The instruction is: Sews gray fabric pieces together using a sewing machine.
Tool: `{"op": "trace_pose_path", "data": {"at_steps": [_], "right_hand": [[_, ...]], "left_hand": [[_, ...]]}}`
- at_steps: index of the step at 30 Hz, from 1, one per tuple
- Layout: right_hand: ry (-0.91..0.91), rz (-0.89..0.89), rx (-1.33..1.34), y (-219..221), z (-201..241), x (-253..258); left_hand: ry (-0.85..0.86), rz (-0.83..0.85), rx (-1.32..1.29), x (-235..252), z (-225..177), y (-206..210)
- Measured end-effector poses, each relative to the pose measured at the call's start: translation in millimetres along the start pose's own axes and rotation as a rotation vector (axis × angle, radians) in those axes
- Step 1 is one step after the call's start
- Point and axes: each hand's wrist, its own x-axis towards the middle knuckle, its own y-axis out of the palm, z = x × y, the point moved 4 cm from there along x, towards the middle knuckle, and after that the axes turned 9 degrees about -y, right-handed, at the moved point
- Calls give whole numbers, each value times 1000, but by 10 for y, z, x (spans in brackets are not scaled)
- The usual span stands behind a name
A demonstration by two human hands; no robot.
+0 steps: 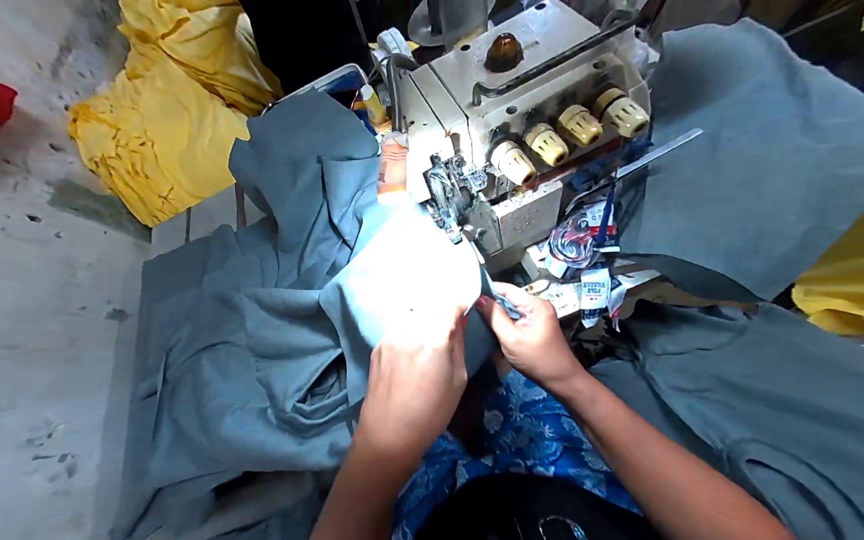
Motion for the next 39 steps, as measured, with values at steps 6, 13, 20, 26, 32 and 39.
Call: {"op": "trace_pose_path", "data": {"at_steps": [6, 13, 20, 26, 32, 39], "right_hand": [[52, 28, -67, 51, -11, 186], [8, 46, -124, 45, 32, 219], [-44, 112, -188, 4, 21, 216], [-90, 320, -533, -293, 37, -142], [0, 288, -273, -456, -21, -388], [231, 356, 13, -483, 30, -451]], "left_hand": [[-62, -1, 146, 301, -110, 75], [-169, 45, 242, 487, -204, 129], [-172, 74, 292, 453, -228, 128], [95, -104, 249, -189, -112, 207], [228, -211, 28, -383, 71, 397], [385, -209, -180, -401, 153, 500]]}}
